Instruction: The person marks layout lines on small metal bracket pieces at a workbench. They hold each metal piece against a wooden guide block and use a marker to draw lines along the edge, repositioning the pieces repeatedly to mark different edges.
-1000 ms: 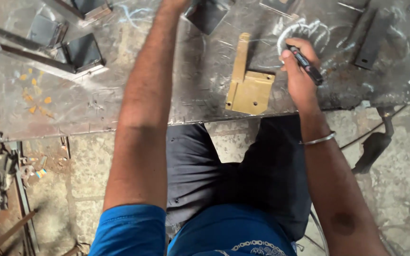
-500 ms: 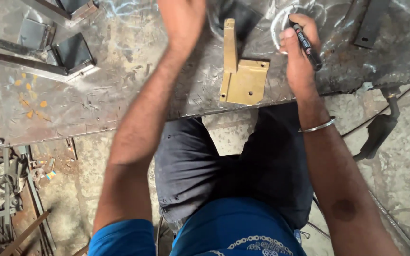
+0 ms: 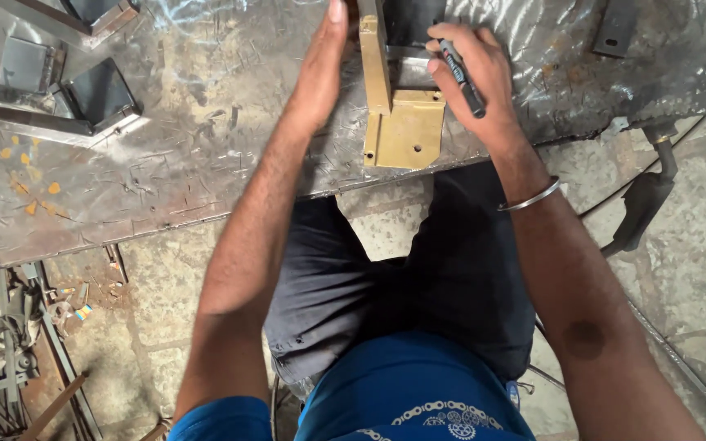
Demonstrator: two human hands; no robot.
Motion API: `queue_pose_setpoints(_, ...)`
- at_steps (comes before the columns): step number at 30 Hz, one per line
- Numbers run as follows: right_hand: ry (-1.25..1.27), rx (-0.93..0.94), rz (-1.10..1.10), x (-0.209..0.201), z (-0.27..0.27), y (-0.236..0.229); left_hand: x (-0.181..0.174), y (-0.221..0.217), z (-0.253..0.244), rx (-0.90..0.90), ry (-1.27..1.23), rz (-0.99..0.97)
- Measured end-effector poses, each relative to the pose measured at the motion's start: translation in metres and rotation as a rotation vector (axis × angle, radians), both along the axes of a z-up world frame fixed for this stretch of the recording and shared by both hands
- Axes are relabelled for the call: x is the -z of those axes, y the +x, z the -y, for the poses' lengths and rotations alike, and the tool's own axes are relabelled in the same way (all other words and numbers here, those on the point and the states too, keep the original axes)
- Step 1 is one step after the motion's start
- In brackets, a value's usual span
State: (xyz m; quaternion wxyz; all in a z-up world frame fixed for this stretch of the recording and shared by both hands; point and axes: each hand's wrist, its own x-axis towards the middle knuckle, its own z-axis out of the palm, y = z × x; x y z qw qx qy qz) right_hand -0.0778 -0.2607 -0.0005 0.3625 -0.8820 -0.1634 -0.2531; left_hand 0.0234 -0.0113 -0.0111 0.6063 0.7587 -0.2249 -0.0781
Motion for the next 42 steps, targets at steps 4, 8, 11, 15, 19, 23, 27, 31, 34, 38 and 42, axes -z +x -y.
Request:
queue_pose_setpoints(4,0.120,0.092,-0.138,-0.003,-0.005,-0.009,-0.011,-0.028,0.010,0.042,-0.065,-0.179)
queue_pose_setpoints(8,0.355,0.001,-0.194,0.011,-0.002,-0.007,-0.009,-0.054,0.013,0.117,-0.131,-0.142)
queue_pose_setpoints(11,0.270,-0.005,-0.118,0.010,0.000,-0.006,-0.004,-0.064,0.011,0.136,-0.154,0.007)
queue_pose_setpoints(15,0.224,0.030,-0.314,-0.014,-0.003,-0.019,-0.011,-0.078,0.013,0.020,-0.080,0.113)
queue_pose_setpoints(19,0.352,-0.104,-0.196,0.006,-0.001,-0.035,-0.007,-0.095,0.024,-0.116,0.033,0.144)
queue_pose_setpoints(23,0.179,-0.047,-0.161,0.002,-0.005,-0.037,0.000,-0.101,0.029,-0.276,0.081,0.194)
queue_pose_setpoints(27,0.026,-0.064,-0.111,-0.003,-0.003,-0.031,0.001,-0.101,0.032,-0.332,0.084,0.247)
queue_pose_setpoints(31,0.018,-0.045,-0.155,-0.005,-0.009,-0.032,0.001,-0.100,0.033,-0.349,0.055,0.224)
queue_pose_setpoints(34,0.023,-0.013,-0.175,-0.003,-0.011,-0.030,-0.003,-0.100,0.034,-0.311,0.046,0.230)
queue_pose_setpoints(38,0.022,-0.014,-0.165,-0.004,-0.011,-0.033,-0.001,-0.102,0.034,-0.319,0.082,0.237)
queue_pose_setpoints(42,0.070,0.013,-0.229,-0.007,-0.013,-0.034,-0.013,-0.102,0.037,-0.352,0.126,0.271)
